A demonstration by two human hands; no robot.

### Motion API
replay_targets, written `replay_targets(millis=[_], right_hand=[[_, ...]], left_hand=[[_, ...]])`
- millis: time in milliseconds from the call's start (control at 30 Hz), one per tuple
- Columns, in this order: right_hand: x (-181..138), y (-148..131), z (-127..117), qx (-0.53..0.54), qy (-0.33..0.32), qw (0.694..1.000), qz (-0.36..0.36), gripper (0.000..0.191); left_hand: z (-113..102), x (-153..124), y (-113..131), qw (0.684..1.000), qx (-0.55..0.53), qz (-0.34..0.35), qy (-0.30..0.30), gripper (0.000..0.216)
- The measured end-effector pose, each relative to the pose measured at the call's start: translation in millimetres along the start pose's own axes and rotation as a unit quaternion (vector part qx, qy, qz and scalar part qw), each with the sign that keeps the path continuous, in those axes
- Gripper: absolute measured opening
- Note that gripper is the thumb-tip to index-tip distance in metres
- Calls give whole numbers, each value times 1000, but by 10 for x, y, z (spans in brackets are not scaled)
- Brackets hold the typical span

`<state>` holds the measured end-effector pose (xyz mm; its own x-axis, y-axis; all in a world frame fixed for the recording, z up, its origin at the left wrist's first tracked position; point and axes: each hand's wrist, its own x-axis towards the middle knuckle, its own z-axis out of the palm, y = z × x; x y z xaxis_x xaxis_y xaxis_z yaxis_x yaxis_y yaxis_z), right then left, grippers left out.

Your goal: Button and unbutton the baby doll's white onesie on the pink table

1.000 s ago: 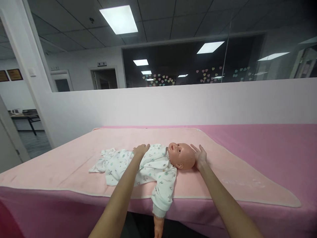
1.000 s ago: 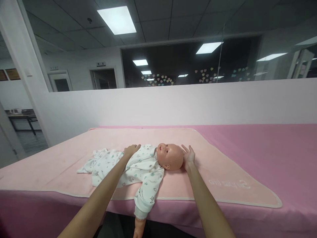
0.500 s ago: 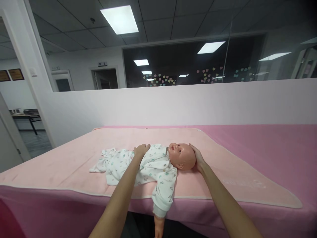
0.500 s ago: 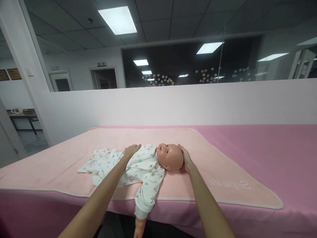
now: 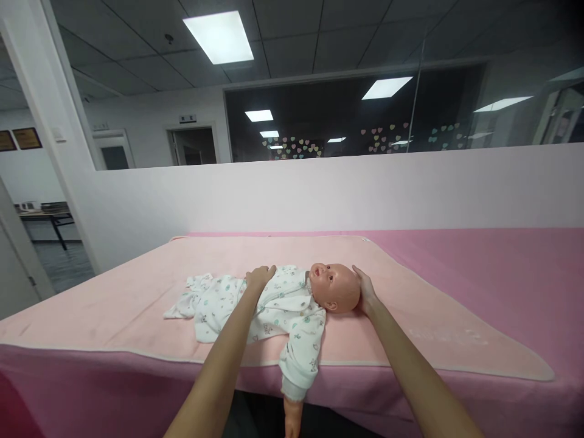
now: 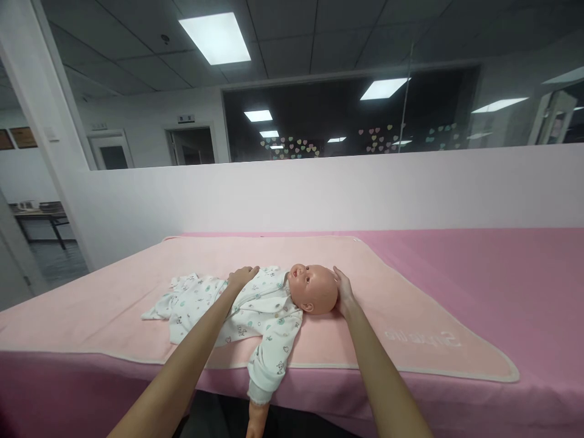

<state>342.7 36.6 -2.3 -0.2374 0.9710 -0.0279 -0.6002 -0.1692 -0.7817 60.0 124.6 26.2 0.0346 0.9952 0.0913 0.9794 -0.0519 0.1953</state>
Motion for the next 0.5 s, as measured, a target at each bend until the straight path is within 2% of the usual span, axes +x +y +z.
replay_targets(millis=[100, 167, 233, 400, 500], right_hand=[[160, -4, -209, 21, 141, 987, -71, 46], [237, -2, -289, 28, 188, 977, -101, 42], [248, 10, -272, 12, 159, 983, -86, 42], [46, 41, 30, -22, -6, 1000, 5, 50], [-30, 33, 112, -18, -38, 999, 8, 52]], left_hand=[[6, 9, -3, 1000, 0, -2, 0, 52], [9, 12, -3, 1000, 0, -2, 1, 51], [9, 12, -3, 1000, -1, -2, 2, 51], [0, 5, -2, 1000, -3, -4, 1, 51], [-6, -1, 2, 1000, -2, -5, 2, 51]])
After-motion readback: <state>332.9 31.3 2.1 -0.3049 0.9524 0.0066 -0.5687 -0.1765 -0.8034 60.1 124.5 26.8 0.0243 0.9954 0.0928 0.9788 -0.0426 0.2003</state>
